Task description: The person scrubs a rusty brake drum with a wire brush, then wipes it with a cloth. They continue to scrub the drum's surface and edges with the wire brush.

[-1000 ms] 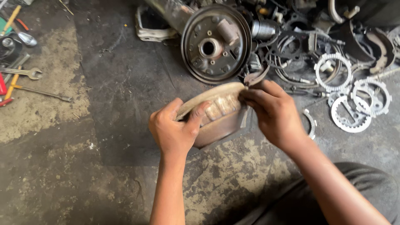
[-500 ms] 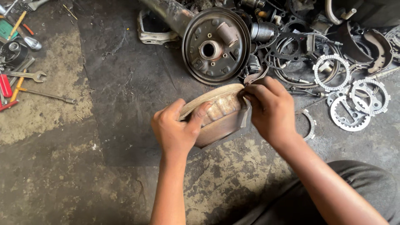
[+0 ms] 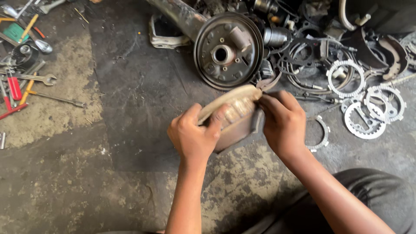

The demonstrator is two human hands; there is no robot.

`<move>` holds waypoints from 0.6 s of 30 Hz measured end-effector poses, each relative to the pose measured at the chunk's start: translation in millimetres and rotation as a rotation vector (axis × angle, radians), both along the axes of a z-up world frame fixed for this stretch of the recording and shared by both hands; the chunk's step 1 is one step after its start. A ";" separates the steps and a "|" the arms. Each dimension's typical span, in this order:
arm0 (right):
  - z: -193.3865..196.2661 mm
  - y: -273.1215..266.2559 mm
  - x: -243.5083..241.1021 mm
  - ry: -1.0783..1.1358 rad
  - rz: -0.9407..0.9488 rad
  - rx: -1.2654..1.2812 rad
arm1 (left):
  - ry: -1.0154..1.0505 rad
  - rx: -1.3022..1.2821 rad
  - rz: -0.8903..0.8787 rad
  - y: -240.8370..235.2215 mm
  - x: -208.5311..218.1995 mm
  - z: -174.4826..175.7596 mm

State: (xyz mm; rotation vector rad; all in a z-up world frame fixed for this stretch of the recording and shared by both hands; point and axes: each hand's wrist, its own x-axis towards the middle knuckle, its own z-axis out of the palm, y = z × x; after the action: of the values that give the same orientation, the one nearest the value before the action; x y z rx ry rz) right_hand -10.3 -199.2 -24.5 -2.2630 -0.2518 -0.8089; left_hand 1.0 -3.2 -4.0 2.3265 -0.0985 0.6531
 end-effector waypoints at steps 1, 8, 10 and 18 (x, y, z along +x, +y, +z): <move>1.8 -4.0 -2.8 0.013 0.014 0.020 | 0.018 0.003 -0.023 -0.2 2.2 1.2; -2.8 -4.0 3.3 0.071 0.020 0.155 | -0.100 -0.027 -0.094 -6.1 -3.5 6.3; 1.7 -6.8 -4.7 0.098 0.017 0.118 | -0.054 0.032 -0.001 -10.3 -4.8 7.5; 1.7 -7.3 5.5 0.079 0.019 0.086 | -0.055 0.031 -0.003 -17.2 -7.2 6.9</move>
State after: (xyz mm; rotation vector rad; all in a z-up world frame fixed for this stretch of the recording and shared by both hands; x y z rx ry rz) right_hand -4.8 -206.5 -22.8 -2.2030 -0.1977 -0.7055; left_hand -6.2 -20.4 2.9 2.3384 -0.1384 0.7191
